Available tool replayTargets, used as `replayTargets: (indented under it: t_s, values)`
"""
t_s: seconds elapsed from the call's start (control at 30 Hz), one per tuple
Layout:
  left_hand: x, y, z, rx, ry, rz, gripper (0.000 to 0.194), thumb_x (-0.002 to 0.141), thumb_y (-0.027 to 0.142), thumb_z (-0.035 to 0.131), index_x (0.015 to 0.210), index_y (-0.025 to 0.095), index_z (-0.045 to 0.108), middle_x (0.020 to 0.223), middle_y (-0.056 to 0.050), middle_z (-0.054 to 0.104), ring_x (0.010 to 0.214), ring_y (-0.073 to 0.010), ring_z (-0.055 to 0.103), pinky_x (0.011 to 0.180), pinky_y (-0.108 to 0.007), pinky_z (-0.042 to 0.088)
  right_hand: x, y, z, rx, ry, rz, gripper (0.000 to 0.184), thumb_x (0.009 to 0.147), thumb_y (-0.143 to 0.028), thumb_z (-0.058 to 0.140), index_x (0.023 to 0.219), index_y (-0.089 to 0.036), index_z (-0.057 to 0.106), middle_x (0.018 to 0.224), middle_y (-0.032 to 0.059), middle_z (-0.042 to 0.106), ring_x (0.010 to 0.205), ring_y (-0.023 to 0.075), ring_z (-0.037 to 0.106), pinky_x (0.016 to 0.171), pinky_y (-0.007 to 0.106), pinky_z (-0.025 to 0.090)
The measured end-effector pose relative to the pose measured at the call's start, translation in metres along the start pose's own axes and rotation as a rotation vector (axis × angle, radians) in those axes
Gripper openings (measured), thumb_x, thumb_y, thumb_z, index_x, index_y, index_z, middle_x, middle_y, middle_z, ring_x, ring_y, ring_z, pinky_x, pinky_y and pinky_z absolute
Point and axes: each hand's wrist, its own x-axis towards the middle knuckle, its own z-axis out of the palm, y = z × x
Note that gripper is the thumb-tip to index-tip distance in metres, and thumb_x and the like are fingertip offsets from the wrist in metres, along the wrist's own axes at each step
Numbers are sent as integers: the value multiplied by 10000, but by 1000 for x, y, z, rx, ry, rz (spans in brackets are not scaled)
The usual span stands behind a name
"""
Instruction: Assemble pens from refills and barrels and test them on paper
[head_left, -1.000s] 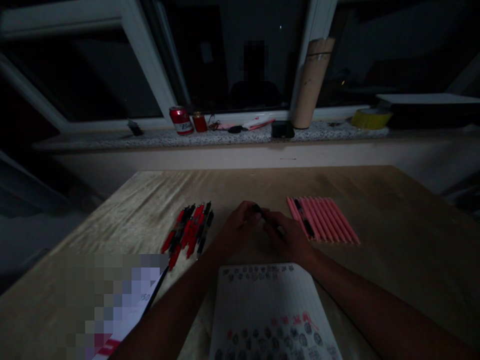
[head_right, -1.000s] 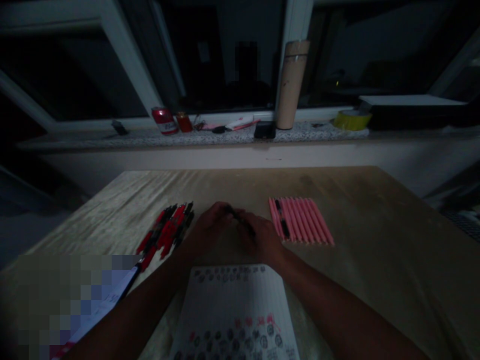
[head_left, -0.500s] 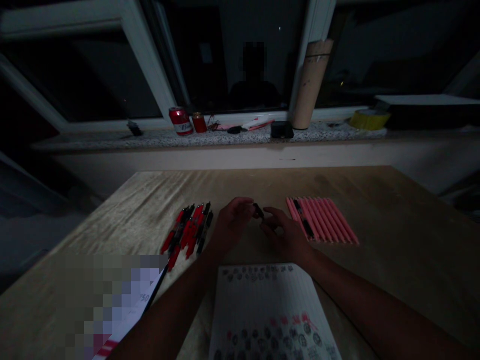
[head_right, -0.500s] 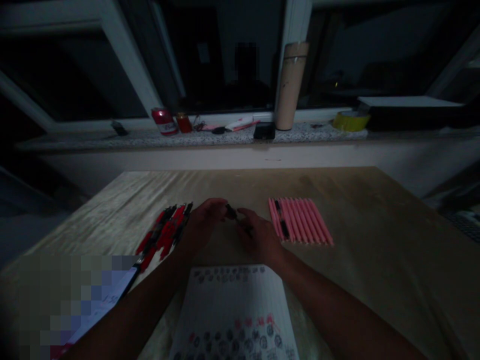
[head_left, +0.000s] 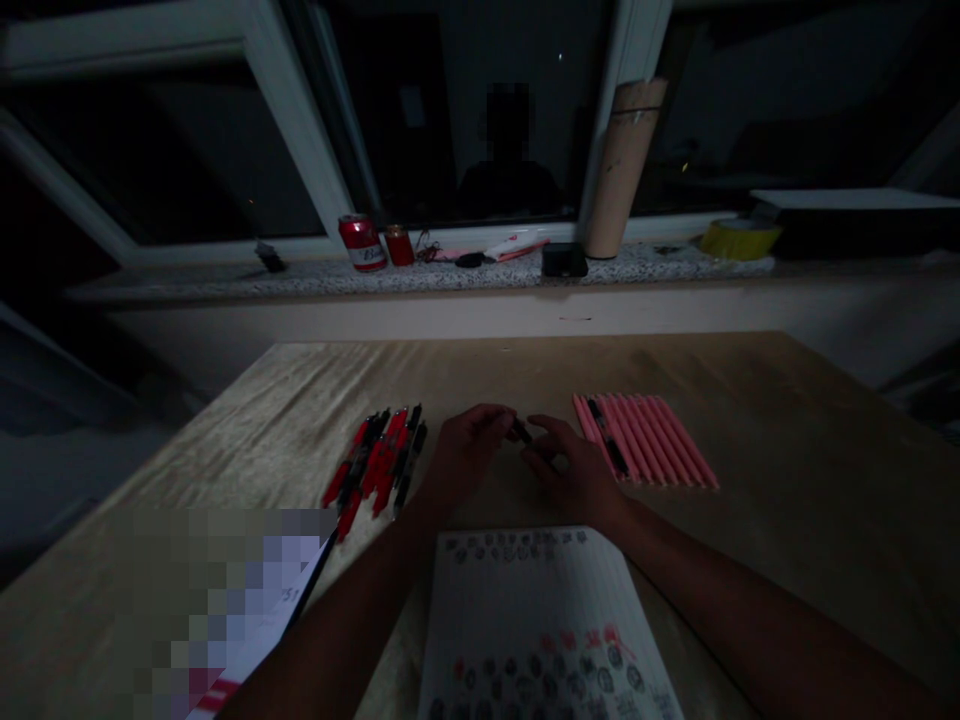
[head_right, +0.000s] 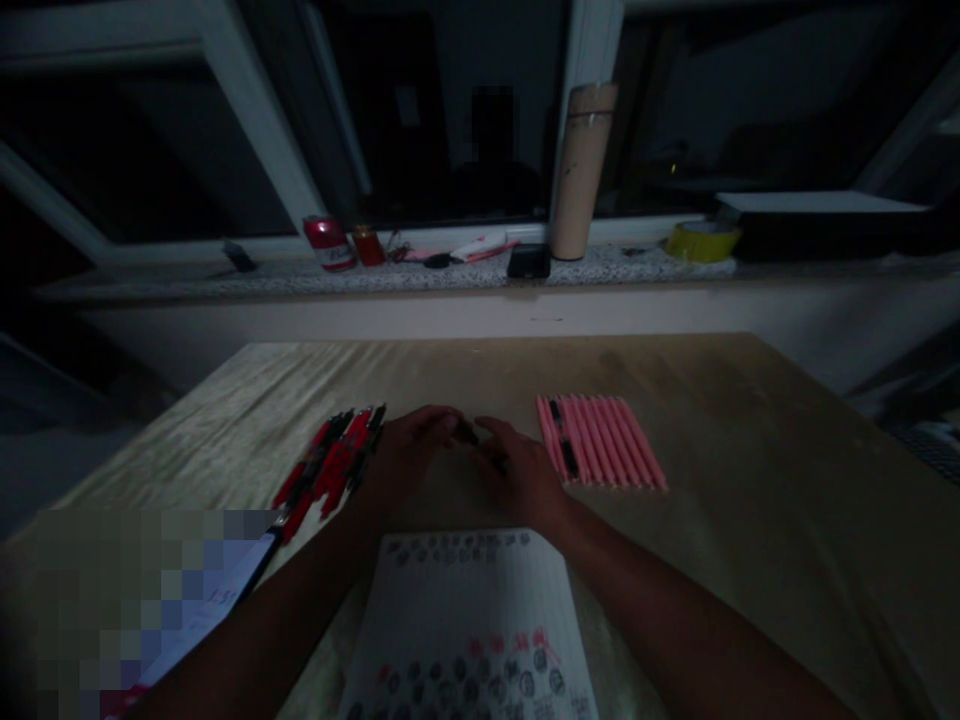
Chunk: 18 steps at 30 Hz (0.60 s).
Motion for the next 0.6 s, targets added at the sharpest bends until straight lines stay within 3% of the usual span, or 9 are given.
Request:
replayTargets:
  t_s: [0.3,0.4,0.5,0.6]
  values:
    - [2,4,-7,84,-100,-1,266,836,374,519,957,165,632,746,-42,677,717,-164,626,702,-284,472,-1,1,1,-9,1,7,387,837,-250,523,1217,-232,456,857,43,694,750,174,653,674,293,492]
    - [6,10,-19,107,-150,-15,285,820,390,541,976,168,630,788,-54,689,720,-169,635,674,-281,476,0,1,1,-33,1,-9,349,841,-240,511,1189,-231,479,844,40,686,742,172,645,664,287,488]
    - [9,13,-35,132,-141,-59,415,791,391,582,1139,166,549,879,-81,702,714,-180,643,622,-280,472,1,0,1,-47,3,-20,306,839,-233,513,1145,-229,508,835,35,684,729,167,641,648,278,485]
    - [12,12,-48,319,-85,-10,359,788,387,575,1081,178,586,831,-75,701,698,-189,637,632,-295,460,1,-1,0,-21,21,-13,263,851,-239,506,1113,-223,519,872,43,688,764,167,646,661,275,487]
